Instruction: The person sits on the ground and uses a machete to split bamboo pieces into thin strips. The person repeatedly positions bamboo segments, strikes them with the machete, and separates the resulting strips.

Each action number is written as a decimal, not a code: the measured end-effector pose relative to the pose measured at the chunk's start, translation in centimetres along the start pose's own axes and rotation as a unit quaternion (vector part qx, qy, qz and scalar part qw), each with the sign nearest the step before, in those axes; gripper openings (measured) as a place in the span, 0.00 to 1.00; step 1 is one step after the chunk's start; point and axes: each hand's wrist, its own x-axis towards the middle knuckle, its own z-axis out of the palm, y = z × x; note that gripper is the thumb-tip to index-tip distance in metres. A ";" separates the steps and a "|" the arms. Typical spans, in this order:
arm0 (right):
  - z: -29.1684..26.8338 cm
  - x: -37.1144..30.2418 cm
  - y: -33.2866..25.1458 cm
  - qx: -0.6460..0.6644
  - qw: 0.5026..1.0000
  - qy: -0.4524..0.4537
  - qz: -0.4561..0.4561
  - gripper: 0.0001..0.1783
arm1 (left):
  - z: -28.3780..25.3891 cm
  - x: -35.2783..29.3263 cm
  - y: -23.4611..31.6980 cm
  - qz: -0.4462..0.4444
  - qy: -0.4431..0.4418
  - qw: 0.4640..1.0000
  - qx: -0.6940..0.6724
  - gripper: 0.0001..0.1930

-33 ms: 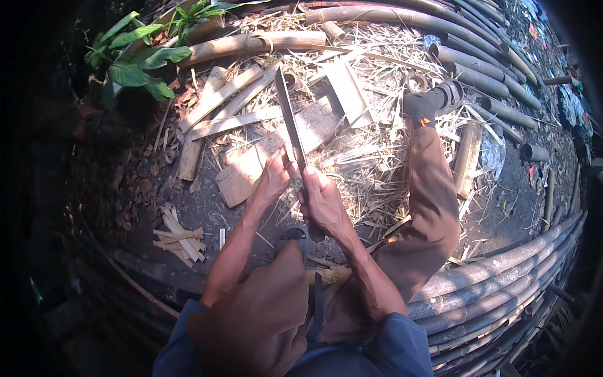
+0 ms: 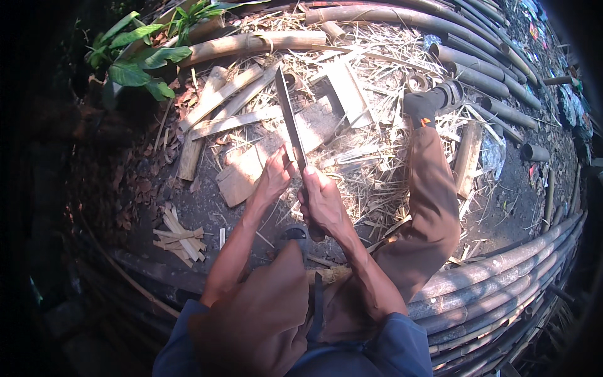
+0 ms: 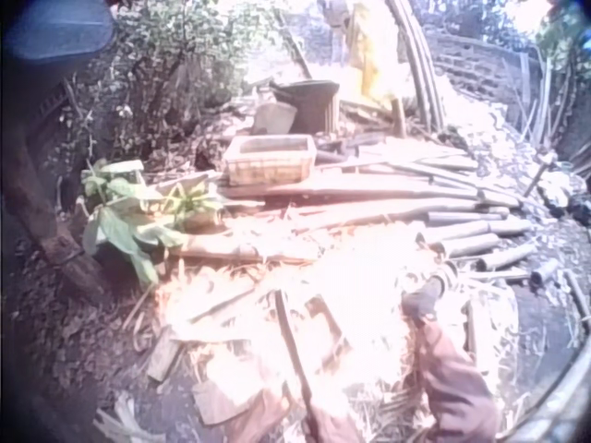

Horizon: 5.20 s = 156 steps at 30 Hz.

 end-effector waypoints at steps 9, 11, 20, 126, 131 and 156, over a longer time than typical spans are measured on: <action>0.2 0.3 -0.7 -0.012 1.000 0.012 -0.012 0.24 | -0.6 0.8 0.6 -0.016 -0.023 1.000 0.009 0.16; 0.1 0.3 -0.7 -0.014 1.000 0.015 -0.014 0.24 | -0.6 0.9 0.8 -0.016 -0.026 1.000 0.001 0.16; -0.1 0.8 0.3 -0.036 0.998 0.010 -0.049 0.22 | -0.5 1.2 1.4 0.017 0.008 0.998 -0.059 0.10; 1.0 1.3 0.5 0.013 0.999 0.034 -0.021 0.26 | -0.6 1.8 1.5 -0.015 0.045 0.998 -0.052 0.13; 1.1 1.1 0.2 0.019 0.999 0.038 -0.006 0.25 | -0.5 1.9 1.3 0.030 0.059 0.997 -0.037 0.12; 1.5 1.4 -0.3 -0.185 0.966 0.081 -0.165 0.24 | 0.1 1.9 -0.5 0.044 0.028 0.998 -0.027 0.31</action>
